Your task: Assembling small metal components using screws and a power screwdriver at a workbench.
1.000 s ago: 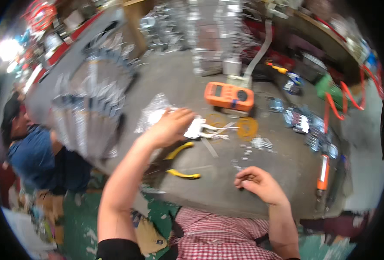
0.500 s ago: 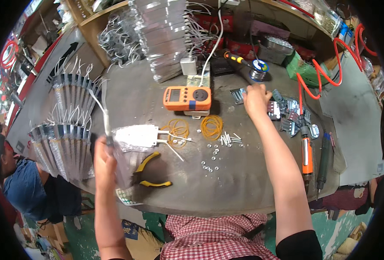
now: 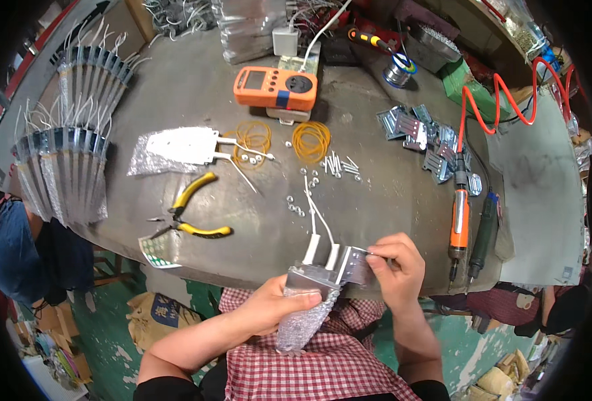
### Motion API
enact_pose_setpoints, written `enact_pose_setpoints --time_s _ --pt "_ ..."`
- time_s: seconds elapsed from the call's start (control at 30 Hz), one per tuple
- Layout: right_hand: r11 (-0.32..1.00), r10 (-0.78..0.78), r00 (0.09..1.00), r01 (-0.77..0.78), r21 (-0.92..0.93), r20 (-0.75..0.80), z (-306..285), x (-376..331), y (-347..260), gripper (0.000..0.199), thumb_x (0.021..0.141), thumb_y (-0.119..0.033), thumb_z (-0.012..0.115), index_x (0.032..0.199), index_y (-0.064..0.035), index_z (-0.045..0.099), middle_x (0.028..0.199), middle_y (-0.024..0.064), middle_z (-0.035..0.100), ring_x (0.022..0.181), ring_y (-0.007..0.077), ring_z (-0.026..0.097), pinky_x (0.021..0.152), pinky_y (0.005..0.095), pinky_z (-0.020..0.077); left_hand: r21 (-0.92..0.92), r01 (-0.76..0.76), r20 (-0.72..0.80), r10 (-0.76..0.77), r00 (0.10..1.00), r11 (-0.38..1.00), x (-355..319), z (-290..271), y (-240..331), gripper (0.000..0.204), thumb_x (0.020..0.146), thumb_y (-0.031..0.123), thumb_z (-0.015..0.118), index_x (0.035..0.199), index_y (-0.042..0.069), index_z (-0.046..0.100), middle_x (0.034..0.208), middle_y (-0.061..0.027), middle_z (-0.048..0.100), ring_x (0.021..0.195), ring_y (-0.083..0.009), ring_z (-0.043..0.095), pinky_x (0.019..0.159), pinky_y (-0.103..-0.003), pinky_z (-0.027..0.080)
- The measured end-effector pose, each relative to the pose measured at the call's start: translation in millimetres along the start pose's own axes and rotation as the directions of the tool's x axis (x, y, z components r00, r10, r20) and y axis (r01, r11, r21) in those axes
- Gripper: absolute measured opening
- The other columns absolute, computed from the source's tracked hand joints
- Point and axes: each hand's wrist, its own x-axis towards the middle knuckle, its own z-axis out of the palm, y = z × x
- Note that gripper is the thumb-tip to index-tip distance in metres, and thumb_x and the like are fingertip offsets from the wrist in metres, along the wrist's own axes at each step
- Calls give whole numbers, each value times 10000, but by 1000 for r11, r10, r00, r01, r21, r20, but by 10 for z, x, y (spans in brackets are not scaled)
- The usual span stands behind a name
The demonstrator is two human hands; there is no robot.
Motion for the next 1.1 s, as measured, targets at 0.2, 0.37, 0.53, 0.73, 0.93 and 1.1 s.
enact_pose_setpoints --time_s 0.2,0.37,0.53,0.73,0.93,1.1 --pt "968 -213 975 202 -151 -61 124 77 -184 186 651 -24 739 808 -45 640 746 56 575 572 149 558 501 262 452 143 -33 131 14 991 989 55 103 -40 472 866 167 585 1264 3 391 1046 -113 592 985 -200 581 848 -316 469" --pt "935 -283 959 273 -225 -13 117 116 -234 171 649 -35 743 784 -36 638 727 50 568 534 154 549 465 255 442 108 -6 108 -6 994 994 64 134 -21 466 876 157 566 1273 11 370 1103 -138 569 979 -228 589 867 -349 474" --pt "951 -240 970 231 -206 -21 105 176 -228 176 638 -35 746 776 -41 636 697 57 558 525 169 552 459 260 442 89 -29 117 18 993 996 69 89 34 446 887 171 549 1263 8 372 1091 -151 571 959 -257 601 837 -373 493" --pt "913 -327 944 325 -245 35 105 243 -259 167 648 -27 735 780 -52 636 704 49 557 538 172 562 460 268 441 -7 52 109 -51 993 999 78 82 119 430 897 169 529 1263 11 367 1063 -153 574 934 -261 607 815 -373 504" --pt "967 -188 969 211 -143 161 125 257 -227 164 656 -10 727 785 -41 631 710 52 556 548 158 554 469 258 435 -1 7 151 -7 989 1000 91 61 104 450 916 256 496 1265 7 360 1056 -142 564 927 -243 601 815 -361 501" --pt "905 -313 943 332 -265 113 196 192 -200 154 671 -48 730 791 -48 633 722 43 561 554 171 566 483 276 447 228 -91 123 64 990 969 44 86 187 460 933 312 444 1265 3 366 1063 -136 556 920 -233 597 824 -342 491"
